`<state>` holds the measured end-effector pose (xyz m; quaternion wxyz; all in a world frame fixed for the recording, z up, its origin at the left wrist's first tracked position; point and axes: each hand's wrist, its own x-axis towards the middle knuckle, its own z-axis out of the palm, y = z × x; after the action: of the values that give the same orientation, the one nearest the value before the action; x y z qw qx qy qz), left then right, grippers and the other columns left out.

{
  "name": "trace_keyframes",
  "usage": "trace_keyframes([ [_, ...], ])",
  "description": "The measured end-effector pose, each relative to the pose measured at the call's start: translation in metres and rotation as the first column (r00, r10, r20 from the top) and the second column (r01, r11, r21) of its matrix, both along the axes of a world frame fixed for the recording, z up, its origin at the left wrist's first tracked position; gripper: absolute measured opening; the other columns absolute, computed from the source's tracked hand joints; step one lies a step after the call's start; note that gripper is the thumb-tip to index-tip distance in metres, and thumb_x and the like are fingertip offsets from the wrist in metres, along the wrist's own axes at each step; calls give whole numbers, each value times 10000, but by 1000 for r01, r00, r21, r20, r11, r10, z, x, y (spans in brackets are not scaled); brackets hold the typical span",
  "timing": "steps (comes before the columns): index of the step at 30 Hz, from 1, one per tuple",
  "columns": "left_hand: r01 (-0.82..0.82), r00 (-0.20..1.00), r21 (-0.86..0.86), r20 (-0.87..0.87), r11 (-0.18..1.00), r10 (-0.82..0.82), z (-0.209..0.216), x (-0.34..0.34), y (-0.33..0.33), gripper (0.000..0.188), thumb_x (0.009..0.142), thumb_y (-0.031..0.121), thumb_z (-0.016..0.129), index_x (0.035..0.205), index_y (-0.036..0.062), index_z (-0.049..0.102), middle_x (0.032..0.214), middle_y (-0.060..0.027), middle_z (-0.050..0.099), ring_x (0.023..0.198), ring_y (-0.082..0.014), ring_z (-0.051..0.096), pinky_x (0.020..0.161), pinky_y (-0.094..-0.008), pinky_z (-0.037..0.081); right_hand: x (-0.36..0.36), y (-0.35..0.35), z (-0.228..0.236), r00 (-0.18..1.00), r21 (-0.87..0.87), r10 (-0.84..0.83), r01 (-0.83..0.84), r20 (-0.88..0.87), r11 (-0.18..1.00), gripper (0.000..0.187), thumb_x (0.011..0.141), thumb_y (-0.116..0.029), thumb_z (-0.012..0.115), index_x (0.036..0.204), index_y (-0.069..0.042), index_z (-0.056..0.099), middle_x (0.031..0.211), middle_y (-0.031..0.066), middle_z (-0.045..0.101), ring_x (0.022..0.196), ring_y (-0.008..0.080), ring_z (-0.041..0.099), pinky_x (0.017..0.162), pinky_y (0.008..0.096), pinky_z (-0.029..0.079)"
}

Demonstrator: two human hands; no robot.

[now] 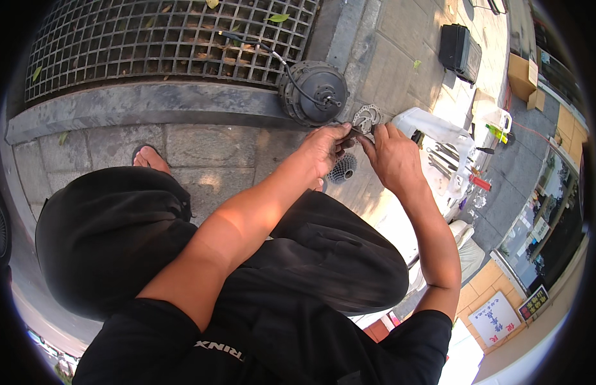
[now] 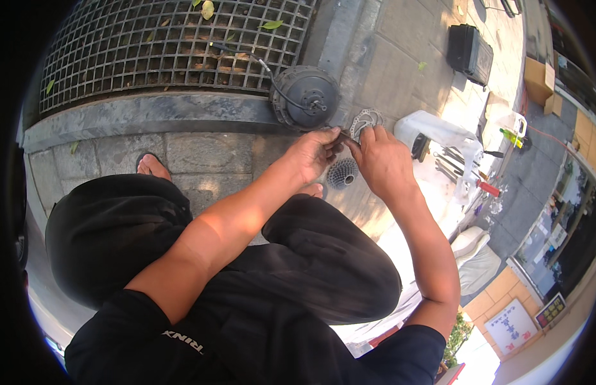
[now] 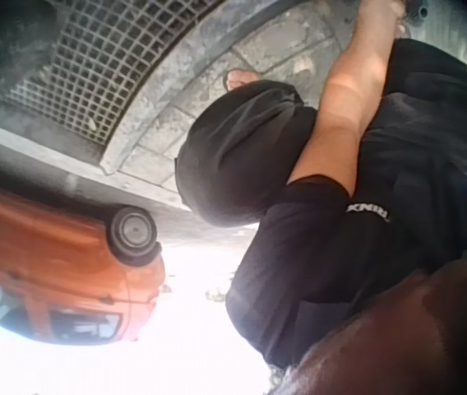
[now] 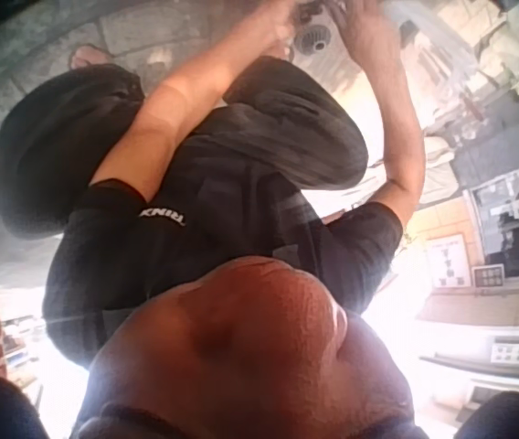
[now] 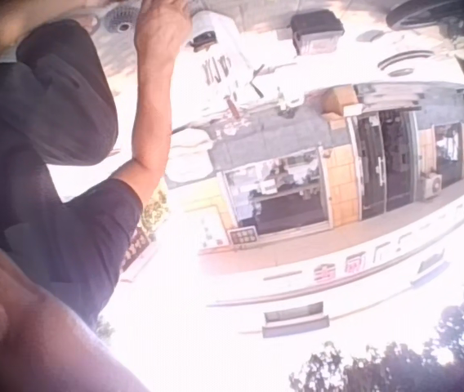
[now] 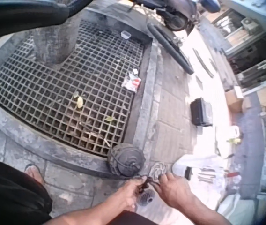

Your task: The person assembles a bicycle wheel by hand, inserting small metal components into a hub and attaching a brake disc to the wheel. The person then places the assembled wheel on the ground.

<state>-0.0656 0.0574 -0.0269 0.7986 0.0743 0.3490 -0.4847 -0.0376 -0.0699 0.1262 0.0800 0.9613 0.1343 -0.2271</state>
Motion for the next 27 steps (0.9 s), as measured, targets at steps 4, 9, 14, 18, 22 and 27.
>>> trace_keyframes([
  [4,9,1000,-13,15,1000,-9,-4,-1,-4,133,1007,293,749,1043,166,731,1045,20,732,988,-155,601,981,-354,362,14,-20,-6,920,100,390,-391,28,915,342,1040,-329,707,885,-41,606,800,79,635,599,266,602,547,410,480],
  [9,88,996,42,19,995,-88,7,5,-3,139,1017,294,736,1049,159,730,1070,7,743,1052,-166,623,1016,-394,341,-5,-1,-20,217,138,-766,976,-605,168,402,1104,-349,600,911,3,636,644,27,531,542,181,495,573,384,469],
  [14,107,994,52,-3,993,-107,-5,7,-3,146,1024,287,732,1053,144,740,1083,-7,754,1071,-159,642,992,-383,348,6,8,-1,920,132,-291,333,-262,934,314,1072,-300,650,964,-5,656,836,132,651,794,268,687,733,412,558],
  [18,66,998,-2,1,998,-66,-14,3,-4,156,1023,275,750,1052,122,760,1077,-14,770,1069,-147,674,974,-378,369,21,7,7,967,79,195,-184,-164,980,254,1038,-263,678,983,-17,645,928,152,675,892,339,704,758,434,565],
  [22,39,999,-2,-21,999,-39,8,4,-2,167,1032,298,737,1037,131,722,1088,-17,742,1099,-175,641,980,-379,354,-6,-16,-38,662,297,-664,749,-348,592,357,1117,-304,562,891,-27,565,651,48,479,599,247,562,644,423,517],
  [27,47,999,62,-23,997,-45,8,6,-5,180,1025,286,757,1061,114,723,1101,-26,740,1121,-192,641,1050,-391,376,-10,-8,-20,961,125,-269,275,-62,953,385,1098,-353,602,891,-30,574,724,101,562,619,279,596,610,432,511],
])
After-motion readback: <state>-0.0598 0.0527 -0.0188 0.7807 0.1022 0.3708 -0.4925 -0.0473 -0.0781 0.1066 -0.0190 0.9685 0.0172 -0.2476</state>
